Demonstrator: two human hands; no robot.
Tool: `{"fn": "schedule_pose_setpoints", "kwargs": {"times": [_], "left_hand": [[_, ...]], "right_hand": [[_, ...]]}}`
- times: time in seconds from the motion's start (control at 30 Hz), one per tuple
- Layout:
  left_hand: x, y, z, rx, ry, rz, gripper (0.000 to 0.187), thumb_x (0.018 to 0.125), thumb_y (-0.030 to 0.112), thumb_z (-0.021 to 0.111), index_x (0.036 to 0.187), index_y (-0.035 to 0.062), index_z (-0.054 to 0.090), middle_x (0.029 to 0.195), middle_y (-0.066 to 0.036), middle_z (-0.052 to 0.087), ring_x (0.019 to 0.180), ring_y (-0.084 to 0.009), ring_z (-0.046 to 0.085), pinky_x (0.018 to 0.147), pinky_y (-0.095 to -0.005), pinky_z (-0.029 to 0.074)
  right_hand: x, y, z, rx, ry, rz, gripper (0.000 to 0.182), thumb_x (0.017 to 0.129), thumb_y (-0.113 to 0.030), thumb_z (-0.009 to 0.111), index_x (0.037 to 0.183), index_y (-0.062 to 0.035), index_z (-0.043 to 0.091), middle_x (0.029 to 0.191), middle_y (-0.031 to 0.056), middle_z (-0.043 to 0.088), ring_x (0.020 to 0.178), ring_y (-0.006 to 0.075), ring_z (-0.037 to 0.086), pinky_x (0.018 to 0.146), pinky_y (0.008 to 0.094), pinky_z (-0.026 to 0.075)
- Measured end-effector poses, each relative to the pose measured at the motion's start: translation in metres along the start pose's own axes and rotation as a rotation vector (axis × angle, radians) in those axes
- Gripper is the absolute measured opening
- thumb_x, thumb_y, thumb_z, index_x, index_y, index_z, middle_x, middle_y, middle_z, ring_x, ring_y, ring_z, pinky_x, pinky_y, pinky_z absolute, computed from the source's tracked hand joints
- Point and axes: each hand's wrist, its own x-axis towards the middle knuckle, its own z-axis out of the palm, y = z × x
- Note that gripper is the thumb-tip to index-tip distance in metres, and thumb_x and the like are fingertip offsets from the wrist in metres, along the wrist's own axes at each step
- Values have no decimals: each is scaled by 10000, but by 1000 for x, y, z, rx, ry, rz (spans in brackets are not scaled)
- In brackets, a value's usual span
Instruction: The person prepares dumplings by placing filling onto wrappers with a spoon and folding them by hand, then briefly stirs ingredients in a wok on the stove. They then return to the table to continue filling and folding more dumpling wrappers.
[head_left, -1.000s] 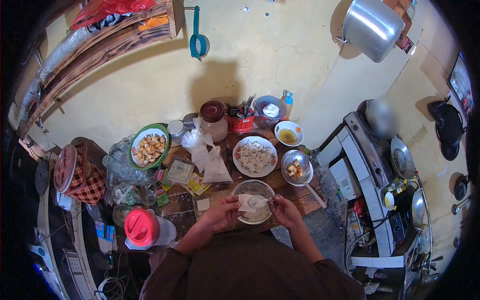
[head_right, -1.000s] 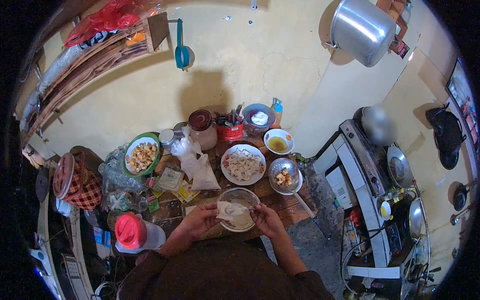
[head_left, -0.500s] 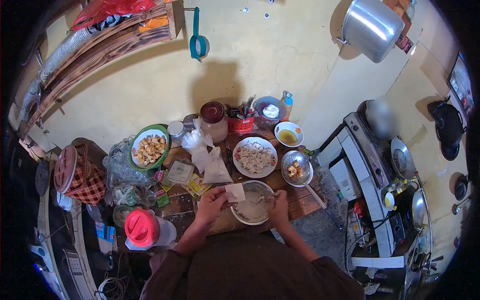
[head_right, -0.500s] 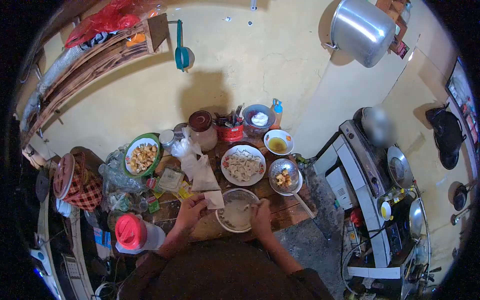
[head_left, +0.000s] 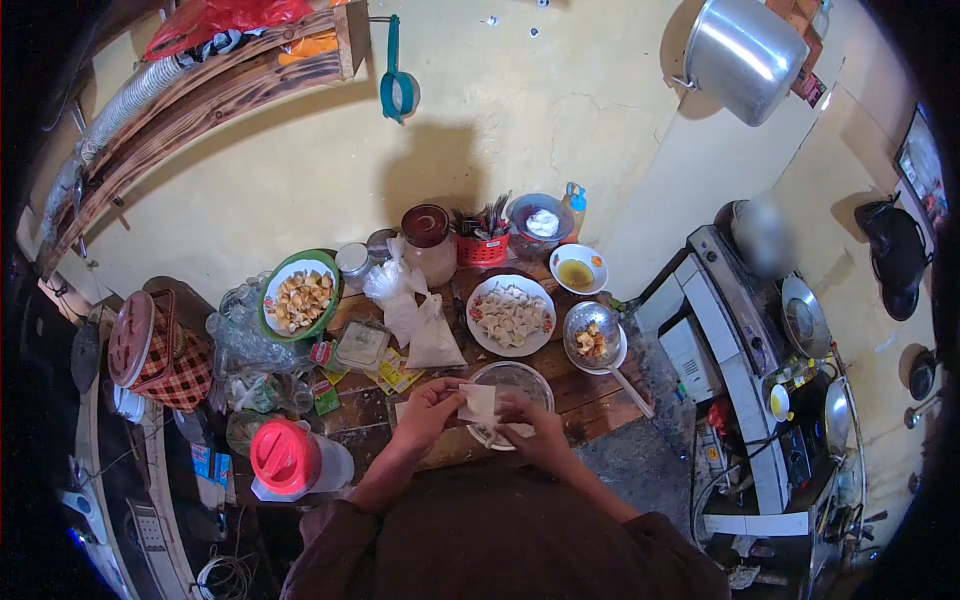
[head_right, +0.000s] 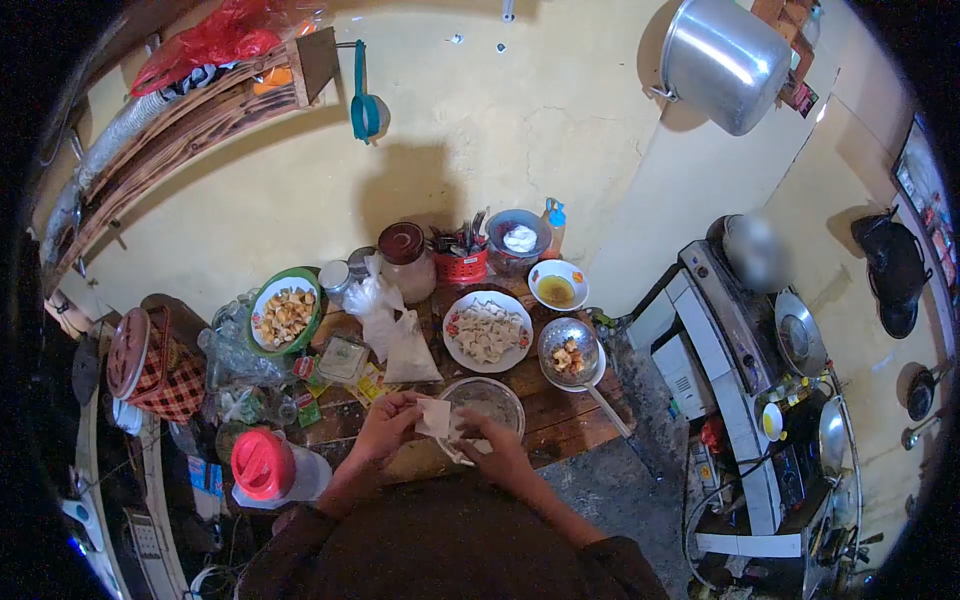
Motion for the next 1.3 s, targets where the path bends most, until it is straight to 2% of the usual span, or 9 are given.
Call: {"fn": "schedule_pose_setpoints", "kwargs": {"times": [0.07,0.17,0.3,0.37,0.5,0.6,0.67,0.87,1.3], "left_hand": [[1,-3,2,-10,-28,-58,201,894,77,501,1077,3,537,958,-74,622,845,-142,618,739,-311,546],[-4,2,11,-6,-110,-57,203,895,77,497,1082,11,536,957,-74,625,855,-141,618,735,-309,546],[-5,4,14,27,-144,-96,223,895,81,498,1107,18,524,964,-86,626,865,-148,618,746,-310,543],[-7,6,15,61,-117,-89,242,895,78,494,1131,28,509,973,-99,624,876,-158,618,767,-313,538],[-11,16,16,36,-98,-32,295,874,24,507,1168,37,481,970,-106,624,893,-166,617,787,-314,532],[-9,12,10,77,-203,173,315,831,-39,547,1138,26,524,994,-103,625,917,-168,614,808,-310,523],[-7,6,5,401,-172,407,270,776,-61,615,1034,17,611,999,-100,633,904,-171,620,791,-301,527],[-10,18,7,696,-148,582,147,718,-1,698,859,38,689,915,-96,672,824,-177,651,708,-280,544],[-20,17,28,721,-120,693,140,703,33,718,836,42,675,881,-97,678,797,-178,664,690,-297,535]], "right_hand": [[0,-8,-7,-109,168,-239,288,732,-70,685,1014,-52,626,890,121,652,832,255,644,720,332,513],[2,-9,-12,-182,222,-517,185,742,-50,669,927,-46,663,874,101,656,767,228,654,658,310,526],[3,-9,-16,-238,219,-551,136,748,-31,654,878,-57,682,835,94,656,737,219,656,628,298,531],[3,1,-14,-296,303,-609,208,656,-32,728,856,-74,693,806,80,665,706,187,658,618,286,536],[0,-4,-13,-288,383,-540,197,656,-22,723,844,-73,693,809,84,665,716,195,659,628,286,537],[1,-15,-17,-316,371,-497,180,691,-36,708,866,-74,687,841,98,666,750,224,662,642,311,545],[1,-16,-19,-323,360,-525,183,689,-25,706,865,-68,682,836,97,664,751,222,661,639,310,548],[2,-24,-26,-315,266,-566,169,675,-33,724,834,-51,672,807,89,654,724,219,654,627,306,542],[1,-32,-31,-219,178,-482,169,628,-41,765,765,-54,668,819,86,656,765,217,656,654,297,532]]}}
